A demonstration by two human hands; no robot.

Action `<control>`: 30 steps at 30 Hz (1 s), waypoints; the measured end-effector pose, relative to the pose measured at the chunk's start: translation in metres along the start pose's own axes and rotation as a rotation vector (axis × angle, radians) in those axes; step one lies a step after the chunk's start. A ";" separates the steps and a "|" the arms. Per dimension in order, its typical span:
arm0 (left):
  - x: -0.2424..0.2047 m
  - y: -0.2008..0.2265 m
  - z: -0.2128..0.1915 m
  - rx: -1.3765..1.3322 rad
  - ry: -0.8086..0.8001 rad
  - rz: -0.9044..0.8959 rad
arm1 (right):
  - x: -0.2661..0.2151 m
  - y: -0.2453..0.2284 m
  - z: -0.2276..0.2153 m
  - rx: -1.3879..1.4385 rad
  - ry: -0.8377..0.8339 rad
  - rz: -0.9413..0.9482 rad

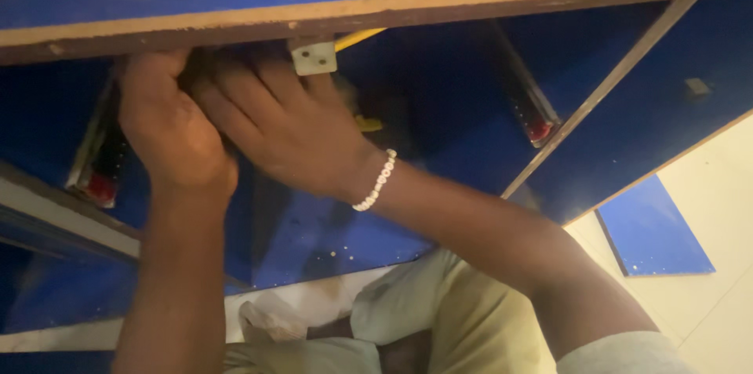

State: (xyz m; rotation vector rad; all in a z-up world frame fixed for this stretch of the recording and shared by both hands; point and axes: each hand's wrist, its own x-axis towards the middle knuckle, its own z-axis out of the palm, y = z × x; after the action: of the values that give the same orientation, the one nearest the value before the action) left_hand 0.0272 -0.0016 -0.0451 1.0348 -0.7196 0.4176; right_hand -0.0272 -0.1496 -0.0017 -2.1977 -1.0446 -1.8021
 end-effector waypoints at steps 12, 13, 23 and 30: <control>-0.020 -0.012 0.019 -0.062 0.032 -0.174 | 0.008 0.016 0.014 0.232 -0.868 0.211; -0.023 -0.011 0.022 -0.113 -0.017 -0.156 | 0.008 0.017 0.013 0.255 -0.919 0.205; -0.029 0.006 0.036 -0.050 0.037 -0.047 | -0.026 0.013 0.023 0.023 -0.187 -0.121; -0.031 -0.007 0.038 -0.044 0.054 -0.088 | -0.027 0.019 0.020 0.248 -0.812 0.139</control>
State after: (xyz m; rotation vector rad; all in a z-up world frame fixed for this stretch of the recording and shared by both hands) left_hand -0.0027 -0.0379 -0.0595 1.0068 -0.6304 0.3510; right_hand -0.0018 -0.1655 -0.0257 -2.7793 -1.0944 -0.6401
